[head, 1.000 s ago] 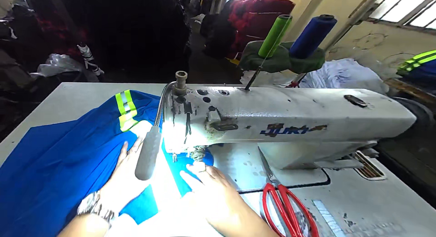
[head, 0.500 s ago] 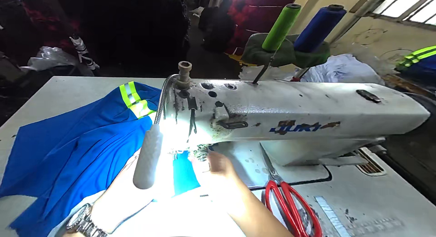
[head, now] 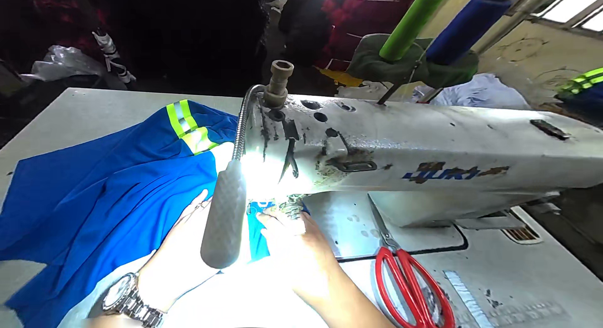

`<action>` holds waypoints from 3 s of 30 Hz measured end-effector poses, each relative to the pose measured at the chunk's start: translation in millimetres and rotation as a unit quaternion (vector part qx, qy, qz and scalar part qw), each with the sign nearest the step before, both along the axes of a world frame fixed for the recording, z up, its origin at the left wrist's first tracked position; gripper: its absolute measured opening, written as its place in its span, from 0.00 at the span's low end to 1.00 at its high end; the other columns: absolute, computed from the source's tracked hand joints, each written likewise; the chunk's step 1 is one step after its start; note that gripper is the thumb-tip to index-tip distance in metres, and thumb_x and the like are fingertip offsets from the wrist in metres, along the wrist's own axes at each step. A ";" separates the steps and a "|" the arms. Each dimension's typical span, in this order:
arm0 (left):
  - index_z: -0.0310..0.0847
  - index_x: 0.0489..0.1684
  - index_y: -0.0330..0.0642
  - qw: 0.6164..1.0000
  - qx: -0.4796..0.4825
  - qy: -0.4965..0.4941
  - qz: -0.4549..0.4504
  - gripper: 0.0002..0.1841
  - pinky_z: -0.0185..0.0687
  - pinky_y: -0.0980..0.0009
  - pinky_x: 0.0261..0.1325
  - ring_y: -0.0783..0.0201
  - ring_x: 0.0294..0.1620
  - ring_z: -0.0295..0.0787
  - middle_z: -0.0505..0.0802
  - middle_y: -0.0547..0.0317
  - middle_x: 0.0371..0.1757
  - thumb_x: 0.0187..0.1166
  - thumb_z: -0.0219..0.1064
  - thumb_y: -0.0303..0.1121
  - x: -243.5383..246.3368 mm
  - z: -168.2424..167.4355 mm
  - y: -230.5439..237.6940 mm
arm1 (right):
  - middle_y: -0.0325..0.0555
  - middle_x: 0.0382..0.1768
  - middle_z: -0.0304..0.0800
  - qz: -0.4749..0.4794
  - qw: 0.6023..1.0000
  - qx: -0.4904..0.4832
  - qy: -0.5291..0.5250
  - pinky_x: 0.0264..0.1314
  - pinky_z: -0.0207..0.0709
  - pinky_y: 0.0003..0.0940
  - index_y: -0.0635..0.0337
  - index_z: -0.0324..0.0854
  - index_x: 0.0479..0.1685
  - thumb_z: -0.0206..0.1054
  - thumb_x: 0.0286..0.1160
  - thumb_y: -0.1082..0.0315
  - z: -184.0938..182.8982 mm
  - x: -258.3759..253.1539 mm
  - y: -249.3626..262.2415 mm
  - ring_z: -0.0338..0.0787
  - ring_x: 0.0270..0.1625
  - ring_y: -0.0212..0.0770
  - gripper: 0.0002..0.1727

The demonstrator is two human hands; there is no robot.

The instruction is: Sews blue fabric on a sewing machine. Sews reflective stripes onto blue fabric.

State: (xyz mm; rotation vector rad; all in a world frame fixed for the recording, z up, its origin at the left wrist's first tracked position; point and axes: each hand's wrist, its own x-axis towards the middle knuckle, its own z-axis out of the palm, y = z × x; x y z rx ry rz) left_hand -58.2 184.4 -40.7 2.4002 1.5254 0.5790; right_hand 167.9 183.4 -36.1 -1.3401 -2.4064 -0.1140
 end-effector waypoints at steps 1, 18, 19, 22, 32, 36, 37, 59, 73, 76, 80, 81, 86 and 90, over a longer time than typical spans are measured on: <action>0.81 0.73 0.57 1.000 -0.001 -0.001 -0.002 0.28 0.53 0.56 0.93 0.70 0.83 0.74 0.87 0.69 0.74 0.75 0.63 0.56 -0.3 -0.3 -0.1 | 0.37 0.58 0.95 0.001 1.000 -0.001 0.002 0.64 0.85 0.39 0.48 0.94 0.56 0.58 0.82 0.59 0.4 0.3 0.1 0.92 0.62 0.41 0.18; 0.81 0.74 0.55 1.000 -0.006 -0.006 -0.008 0.30 0.52 0.55 0.93 0.70 0.82 0.75 0.87 0.70 0.74 0.75 0.63 0.57 0.6 1.0 -3.0 | 0.47 0.45 0.96 -0.100 0.986 0.106 0.081 0.56 0.88 0.43 0.56 0.95 0.42 0.64 0.73 0.64 0.8 2.1 5.0 0.95 0.52 0.49 0.13; 0.81 0.74 0.55 1.000 -0.009 -0.003 -0.009 0.30 0.52 0.55 0.93 0.69 0.82 0.75 0.86 0.68 0.75 0.74 0.63 0.57 -0.4 0.2 -3.3 | 0.48 0.43 0.96 -0.102 0.985 0.106 0.094 0.55 0.89 0.43 0.57 0.94 0.40 0.63 0.73 0.64 0.1 4.3 7.5 0.95 0.51 0.49 0.13; 0.80 0.75 0.54 1.000 -0.015 0.000 -0.007 0.32 0.50 0.54 0.94 0.68 0.83 0.74 0.85 0.68 0.76 0.74 0.63 0.59 -0.6 -0.6 -4.4 | 0.51 0.50 0.94 -0.125 0.981 0.069 0.128 0.61 0.85 0.48 0.59 0.92 0.50 0.61 0.70 0.66 5.2 15.4 12.6 0.91 0.59 0.51 0.16; 0.78 0.78 0.53 1.000 -0.019 -0.010 -0.005 0.34 0.51 0.53 0.94 0.68 0.83 0.74 0.85 0.66 0.77 0.73 0.65 0.60 -1.1 -4.3 -3.3 | 0.39 0.53 0.96 0.088 0.991 -0.005 0.096 0.65 0.84 0.37 0.49 0.94 0.53 0.59 0.76 0.71 12.9 5.5 -18.4 0.92 0.59 0.40 0.18; 0.83 0.73 0.57 1.000 0.000 -0.003 0.008 0.31 0.59 0.54 0.90 0.63 0.83 0.73 0.85 0.67 0.77 0.75 0.59 0.62 0.8 -4.2 -7.3 | 0.37 0.55 0.95 0.103 0.992 0.011 0.067 0.64 0.84 0.37 0.47 0.94 0.53 0.60 0.71 0.72 2.4 11.1 -22.1 0.91 0.61 0.40 0.19; 0.85 0.67 0.59 1.000 0.027 -0.004 0.004 0.27 0.64 0.56 0.86 0.64 0.80 0.77 0.87 0.70 0.74 0.80 0.55 0.61 1.2 -4.4 -9.5 | 0.36 0.54 0.95 0.101 0.992 0.020 0.067 0.64 0.83 0.37 0.46 0.94 0.53 0.60 0.71 0.71 1.1 10.5 -21.5 0.91 0.60 0.40 0.19; 0.90 0.43 0.57 0.996 0.065 0.022 -0.058 0.22 0.79 0.57 0.71 0.64 0.67 0.87 0.94 0.72 0.59 0.88 0.49 0.54 -3.2 0.2 -13.2 | 0.36 0.51 0.93 0.097 0.991 0.019 0.090 0.59 0.83 0.37 0.41 0.95 0.52 0.61 0.69 0.72 -0.9 7.5 -16.0 0.89 0.55 0.40 0.20; 0.91 0.39 0.58 0.979 0.156 -0.007 -0.133 0.14 0.84 0.62 0.61 0.67 0.58 0.90 0.95 0.74 0.53 0.84 0.56 0.40 -6.6 -1.3 -14.5 | 0.36 0.47 0.94 0.152 0.982 0.035 0.108 0.57 0.84 0.36 0.45 0.94 0.52 0.61 0.74 0.69 -0.2 8.7 -16.9 0.90 0.54 0.38 0.17; 0.92 0.41 0.58 0.976 0.171 0.002 -0.135 0.14 0.84 0.63 0.61 0.66 0.57 0.90 0.94 0.71 0.51 0.84 0.56 0.40 -6.1 -0.3 -17.6 | 0.36 0.49 0.94 0.152 0.984 0.023 0.092 0.58 0.83 0.37 0.44 0.95 0.52 0.62 0.74 0.68 -1.5 9.2 -17.1 0.89 0.56 0.40 0.17; 0.91 0.50 0.59 0.977 0.157 0.034 -0.142 0.15 0.82 0.60 0.65 0.63 0.63 0.89 0.94 0.71 0.57 0.86 0.53 0.40 -8.0 2.0 -30.1 | 0.35 0.49 0.94 0.157 0.983 0.030 0.087 0.57 0.82 0.36 0.41 0.95 0.52 0.62 0.74 0.68 -1.7 10.0 -16.1 0.89 0.55 0.39 0.17; 0.91 0.54 0.60 0.977 0.160 0.033 -0.141 0.16 0.82 0.60 0.67 0.63 0.65 0.88 0.94 0.70 0.59 0.87 0.53 0.40 -9.1 0.8 -33.7 | 0.35 0.49 0.94 0.158 0.983 0.031 0.088 0.56 0.82 0.36 0.41 0.95 0.51 0.62 0.74 0.68 -1.7 10.1 -16.2 0.89 0.54 0.39 0.17; 0.86 0.67 0.60 0.983 0.123 0.045 -0.126 0.21 0.77 0.57 0.73 0.62 0.71 0.85 0.91 0.69 0.67 0.90 0.48 0.47 -9.9 2.4 -42.4 | 0.35 0.49 0.94 0.140 0.987 0.028 0.077 0.54 0.83 0.38 0.41 0.95 0.52 0.62 0.75 0.66 -0.5 8.6 -17.2 0.90 0.54 0.40 0.17; 0.86 0.68 0.60 0.985 0.115 0.032 -0.126 0.23 0.76 0.56 0.75 0.63 0.72 0.84 0.90 0.69 0.69 0.90 0.46 0.50 -10.6 0.6 -32.3 | 0.37 0.54 0.94 0.109 0.992 0.025 0.062 0.57 0.84 0.41 0.39 0.95 0.56 0.61 0.74 0.66 -1.6 6.1 -16.2 0.90 0.56 0.42 0.19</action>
